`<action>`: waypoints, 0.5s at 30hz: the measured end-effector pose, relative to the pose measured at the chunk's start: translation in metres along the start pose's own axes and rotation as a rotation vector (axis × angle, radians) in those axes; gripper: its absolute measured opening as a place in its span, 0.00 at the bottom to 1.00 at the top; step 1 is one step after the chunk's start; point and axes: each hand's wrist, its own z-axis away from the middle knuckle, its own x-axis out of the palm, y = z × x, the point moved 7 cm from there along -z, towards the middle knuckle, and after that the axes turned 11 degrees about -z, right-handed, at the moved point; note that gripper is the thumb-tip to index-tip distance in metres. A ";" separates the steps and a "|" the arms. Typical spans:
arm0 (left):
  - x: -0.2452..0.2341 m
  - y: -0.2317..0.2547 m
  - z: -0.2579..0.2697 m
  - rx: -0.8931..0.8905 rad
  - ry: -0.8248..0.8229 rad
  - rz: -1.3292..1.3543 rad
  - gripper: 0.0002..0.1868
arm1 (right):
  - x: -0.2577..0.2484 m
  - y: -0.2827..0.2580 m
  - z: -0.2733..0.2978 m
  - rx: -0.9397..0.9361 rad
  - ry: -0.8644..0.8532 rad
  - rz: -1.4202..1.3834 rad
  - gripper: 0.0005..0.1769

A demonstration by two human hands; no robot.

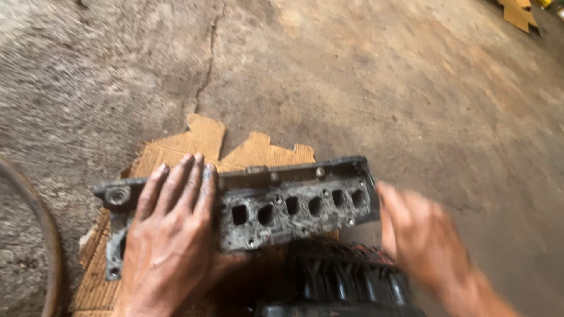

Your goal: The person uses a metal scraper to remove grime and residue from the surface and internal cavities of a metal engine component. They systematically scrape the edges and holes of the part, which is resting on a piece of cardboard on the floor.

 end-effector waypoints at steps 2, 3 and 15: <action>-0.004 0.000 -0.001 -0.002 0.017 0.028 0.75 | -0.004 -0.001 0.004 0.075 0.029 -0.032 0.16; -0.005 0.001 0.000 -0.003 0.023 0.045 0.74 | -0.002 0.011 0.000 0.193 -0.007 -0.091 0.15; -0.013 0.003 -0.003 0.016 0.018 0.009 0.71 | 0.001 0.010 0.032 0.214 0.170 -0.155 0.12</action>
